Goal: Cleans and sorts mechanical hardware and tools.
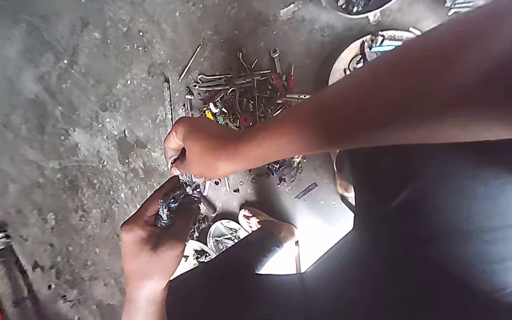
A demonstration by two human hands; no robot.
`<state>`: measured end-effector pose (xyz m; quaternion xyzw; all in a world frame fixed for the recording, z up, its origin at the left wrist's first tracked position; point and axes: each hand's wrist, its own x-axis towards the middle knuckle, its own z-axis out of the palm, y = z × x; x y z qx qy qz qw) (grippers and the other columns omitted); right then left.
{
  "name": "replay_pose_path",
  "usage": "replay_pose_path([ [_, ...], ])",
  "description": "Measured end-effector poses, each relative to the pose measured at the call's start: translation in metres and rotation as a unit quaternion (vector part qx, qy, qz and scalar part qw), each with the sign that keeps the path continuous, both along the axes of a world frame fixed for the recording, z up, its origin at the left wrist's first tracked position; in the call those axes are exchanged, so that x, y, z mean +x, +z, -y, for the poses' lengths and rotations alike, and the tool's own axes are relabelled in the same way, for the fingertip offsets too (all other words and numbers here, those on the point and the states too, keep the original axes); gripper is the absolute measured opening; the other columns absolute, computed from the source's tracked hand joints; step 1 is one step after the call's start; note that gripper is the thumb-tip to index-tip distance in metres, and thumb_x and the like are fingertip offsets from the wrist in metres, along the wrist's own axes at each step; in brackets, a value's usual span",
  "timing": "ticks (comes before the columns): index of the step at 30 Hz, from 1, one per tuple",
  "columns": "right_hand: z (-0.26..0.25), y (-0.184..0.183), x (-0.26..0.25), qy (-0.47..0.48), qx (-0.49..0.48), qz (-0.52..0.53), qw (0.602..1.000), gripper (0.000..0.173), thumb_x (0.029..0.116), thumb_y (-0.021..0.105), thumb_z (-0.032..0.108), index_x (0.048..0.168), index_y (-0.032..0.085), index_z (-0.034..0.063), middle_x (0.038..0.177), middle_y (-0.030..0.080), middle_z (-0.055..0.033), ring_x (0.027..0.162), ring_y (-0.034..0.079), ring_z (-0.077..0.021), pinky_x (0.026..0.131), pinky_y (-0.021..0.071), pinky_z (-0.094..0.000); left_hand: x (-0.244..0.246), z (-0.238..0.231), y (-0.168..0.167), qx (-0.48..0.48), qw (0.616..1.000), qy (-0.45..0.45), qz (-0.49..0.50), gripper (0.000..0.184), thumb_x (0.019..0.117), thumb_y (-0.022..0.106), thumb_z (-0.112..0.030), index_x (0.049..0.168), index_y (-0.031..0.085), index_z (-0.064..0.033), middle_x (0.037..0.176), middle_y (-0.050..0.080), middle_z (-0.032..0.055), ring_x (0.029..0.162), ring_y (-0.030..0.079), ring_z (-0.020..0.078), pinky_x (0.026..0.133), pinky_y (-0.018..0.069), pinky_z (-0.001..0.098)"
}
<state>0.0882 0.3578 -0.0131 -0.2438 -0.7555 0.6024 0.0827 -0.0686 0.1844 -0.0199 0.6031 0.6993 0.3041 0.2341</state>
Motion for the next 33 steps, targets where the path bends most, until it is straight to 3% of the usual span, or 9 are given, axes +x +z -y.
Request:
replay_pose_path([
  [5, 0.002, -0.007, 0.002, -0.023, -0.024, -0.063, 0.997, 0.015, 0.0979, 0.070, 0.014, 0.107, 0.069, 0.0014, 0.085, 0.070, -0.0084, 0.064, 0.068, -0.0133, 0.059, 0.0606, -0.0317, -0.004, -0.003, 0.003, -0.010, 0.999, 0.019, 0.031, 0.045, 0.0860, 0.071, -0.021, 0.130, 0.068, -0.0198, 0.107, 0.074, -0.0041, 0.089, 0.072, 0.0071, 0.076, 0.0623, 0.0276],
  [9, 0.004, 0.002, 0.008, -0.043, -0.095, -0.089, 0.991, 0.016, 0.0994, 0.066, 0.007, 0.113, 0.067, -0.0008, 0.092, 0.070, -0.0111, 0.069, 0.069, -0.0168, 0.062, 0.0628, -0.0327, -0.003, -0.008, 0.007, 0.006, 0.992, 0.003, 0.129, 0.046, 0.0855, 0.071, -0.013, 0.130, 0.068, -0.0229, 0.105, 0.074, -0.0049, 0.086, 0.072, 0.0098, 0.073, 0.0645, 0.0319],
  [12, 0.003, 0.014, 0.015, -0.076, -0.107, -0.080, 0.988, 0.016, 0.1025, 0.061, 0.008, 0.116, 0.068, 0.0019, 0.094, 0.070, -0.0107, 0.071, 0.068, -0.0177, 0.066, 0.0625, -0.0345, -0.006, -0.012, 0.012, -0.001, 0.986, 0.024, 0.165, 0.037, 0.0920, 0.071, -0.018, 0.127, 0.069, -0.0271, 0.103, 0.075, -0.0073, 0.088, 0.072, 0.0072, 0.077, 0.0636, 0.0321],
  [15, -0.007, 0.015, 0.015, -0.107, -0.117, -0.099, 0.982, 0.014, 0.1023, 0.060, 0.006, 0.113, 0.068, 0.0019, 0.092, 0.069, -0.0103, 0.071, 0.068, -0.0178, 0.069, 0.0628, -0.0358, -0.020, -0.011, 0.020, 0.000, 0.988, 0.068, 0.138, 0.033, 0.0932, 0.072, -0.019, 0.125, 0.071, -0.0279, 0.100, 0.075, -0.0078, 0.086, 0.072, 0.0065, 0.076, 0.0633, 0.0357],
  [18, -0.012, 0.014, 0.013, -0.136, -0.114, -0.110, 0.978, 0.013, 0.1020, 0.060, 0.006, 0.111, 0.069, 0.0014, 0.090, 0.069, -0.0100, 0.069, 0.068, -0.0174, 0.069, 0.0636, -0.0363, -0.040, -0.006, 0.023, -0.019, 0.995, 0.098, 0.026, 0.016, 0.0916, 0.072, -0.019, 0.105, 0.074, -0.0278, 0.082, 0.072, -0.0072, 0.068, 0.067, 0.0101, 0.061, 0.0585, 0.0439],
  [21, -0.013, 0.016, 0.012, -0.146, -0.109, -0.114, 0.977, 0.014, 0.1023, 0.060, 0.006, 0.111, 0.069, 0.0007, 0.091, 0.069, -0.0116, 0.070, 0.068, -0.0189, 0.069, 0.0634, -0.0367, -0.051, -0.005, 0.020, -0.069, 0.993, 0.094, -0.024, 0.011, 0.0905, 0.075, -0.022, 0.097, 0.076, -0.0310, 0.078, 0.071, -0.0082, 0.066, 0.066, 0.0114, 0.062, 0.0575, 0.0473],
  [27, -0.002, 0.015, 0.005, -0.126, -0.121, -0.141, 0.975, 0.016, 0.1042, 0.056, 0.007, 0.112, 0.068, -0.0012, 0.091, 0.070, -0.0147, 0.074, 0.071, -0.0216, 0.073, 0.0642, -0.0384, -0.030, -0.006, 0.013, -0.109, 0.979, 0.065, 0.157, 0.021, 0.0933, 0.075, -0.037, 0.107, 0.074, -0.0223, 0.088, 0.073, -0.0046, 0.079, 0.068, 0.0074, 0.076, 0.0583, 0.0376],
  [30, 0.004, 0.014, 0.000, -0.126, -0.113, -0.154, 0.973, 0.017, 0.1040, 0.056, 0.006, 0.112, 0.068, -0.0020, 0.089, 0.071, -0.0155, 0.073, 0.072, -0.0218, 0.073, 0.0643, -0.0376, -0.021, -0.011, 0.005, -0.045, 0.961, 0.079, 0.263, 0.019, 0.0937, 0.075, -0.028, 0.111, 0.075, -0.0188, 0.097, 0.075, -0.0025, 0.090, 0.071, 0.0084, 0.085, 0.0599, 0.0344],
  [33, 0.004, 0.014, -0.003, -0.119, -0.050, -0.172, 0.977, 0.016, 0.1034, 0.056, 0.005, 0.110, 0.068, -0.0030, 0.084, 0.070, -0.0139, 0.070, 0.071, -0.0198, 0.071, 0.0637, -0.0353, -0.016, -0.013, 0.004, 0.026, 0.937, 0.102, 0.334, 0.015, 0.0942, 0.073, -0.016, 0.108, 0.077, -0.0142, 0.095, 0.075, 0.0006, 0.088, 0.071, 0.0095, 0.084, 0.0597, 0.0320],
])
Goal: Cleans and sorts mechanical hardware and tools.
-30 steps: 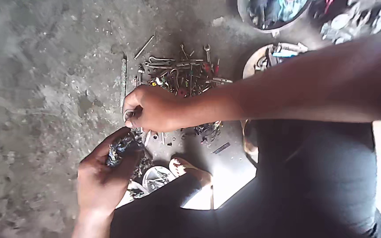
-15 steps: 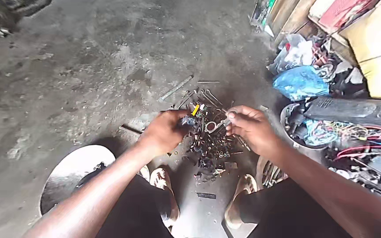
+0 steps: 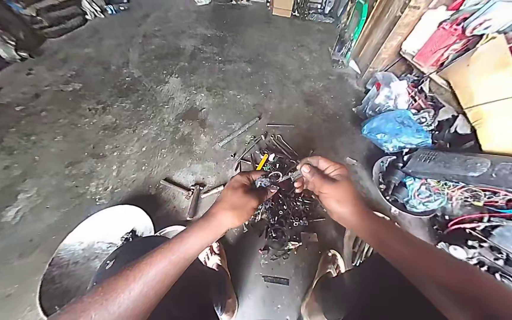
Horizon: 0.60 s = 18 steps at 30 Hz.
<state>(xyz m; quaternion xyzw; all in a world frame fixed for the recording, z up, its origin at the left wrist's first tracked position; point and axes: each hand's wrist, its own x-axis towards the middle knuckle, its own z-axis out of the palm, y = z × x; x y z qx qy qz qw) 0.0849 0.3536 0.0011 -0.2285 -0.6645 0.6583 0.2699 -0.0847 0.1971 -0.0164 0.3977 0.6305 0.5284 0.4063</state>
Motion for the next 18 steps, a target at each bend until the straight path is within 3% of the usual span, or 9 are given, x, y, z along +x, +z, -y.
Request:
replay_pose_path([
  [2, -0.001, -0.001, -0.001, 0.000, 0.075, -0.003, 0.997, 0.015, 0.1024, 0.057, 0.004, 0.108, 0.069, -0.0031, 0.081, 0.070, -0.0127, 0.067, 0.070, -0.0198, 0.068, 0.0637, -0.0352, 0.000, 0.000, 0.000, 0.012, 1.000, 0.015, 0.002, 0.011, 0.0941, 0.072, -0.015, 0.104, 0.077, -0.0139, 0.091, 0.075, 0.0008, 0.085, 0.070, 0.0099, 0.080, 0.0591, 0.0322],
  [5, 0.001, -0.007, 0.004, 0.028, 0.186, 0.064, 0.980, 0.016, 0.1020, 0.060, 0.010, 0.104, 0.074, 0.0031, 0.082, 0.073, -0.0055, 0.069, 0.071, -0.0157, 0.067, 0.0638, -0.0329, -0.005, 0.003, 0.001, 0.020, 0.997, 0.014, -0.075, 0.007, 0.0945, 0.071, -0.018, 0.098, 0.077, -0.0169, 0.085, 0.073, -0.0023, 0.078, 0.069, 0.0087, 0.074, 0.0591, 0.0336],
  [8, 0.009, -0.017, 0.007, 0.081, 0.148, 0.108, 0.980, 0.016, 0.1021, 0.061, 0.012, 0.104, 0.074, 0.0027, 0.083, 0.073, -0.0040, 0.067, 0.070, -0.0121, 0.065, 0.0627, -0.0283, -0.010, 0.004, 0.003, -0.040, 0.977, -0.008, -0.210, 0.005, 0.0932, 0.071, -0.025, 0.094, 0.076, -0.0269, 0.078, 0.070, -0.0090, 0.071, 0.066, 0.0058, 0.068, 0.0569, 0.0377],
  [11, 0.006, -0.018, 0.009, 0.097, 0.120, 0.132, 0.979, 0.015, 0.1028, 0.061, 0.012, 0.105, 0.073, 0.0027, 0.083, 0.073, -0.0052, 0.066, 0.070, -0.0130, 0.065, 0.0635, -0.0290, -0.009, 0.001, -0.002, -0.035, 0.975, -0.017, -0.217, 0.005, 0.0934, 0.071, -0.024, 0.090, 0.074, -0.0256, 0.073, 0.068, -0.0079, 0.065, 0.063, 0.0064, 0.061, 0.0539, 0.0368],
  [14, 0.006, -0.016, 0.009, 0.131, 0.163, 0.141, 0.968, 0.017, 0.1027, 0.061, 0.014, 0.109, 0.073, 0.0026, 0.083, 0.073, -0.0038, 0.066, 0.070, -0.0103, 0.065, 0.0626, -0.0273, -0.005, -0.001, -0.004, -0.030, 0.977, -0.028, -0.208, 0.005, 0.0937, 0.071, -0.023, 0.093, 0.076, -0.0242, 0.080, 0.070, -0.0084, 0.072, 0.065, 0.0048, 0.068, 0.0560, 0.0358],
  [18, 0.026, -0.018, 0.011, 0.173, 0.205, 0.182, 0.946, 0.025, 0.1028, 0.062, 0.019, 0.121, 0.067, 0.0031, 0.086, 0.074, -0.0018, 0.069, 0.070, -0.0066, 0.067, 0.0617, -0.0240, 0.005, -0.004, -0.008, -0.067, 0.961, -0.061, -0.262, 0.007, 0.0947, 0.068, -0.026, 0.097, 0.074, -0.0245, 0.085, 0.071, -0.0071, 0.079, 0.067, 0.0083, 0.074, 0.0572, 0.0447],
])
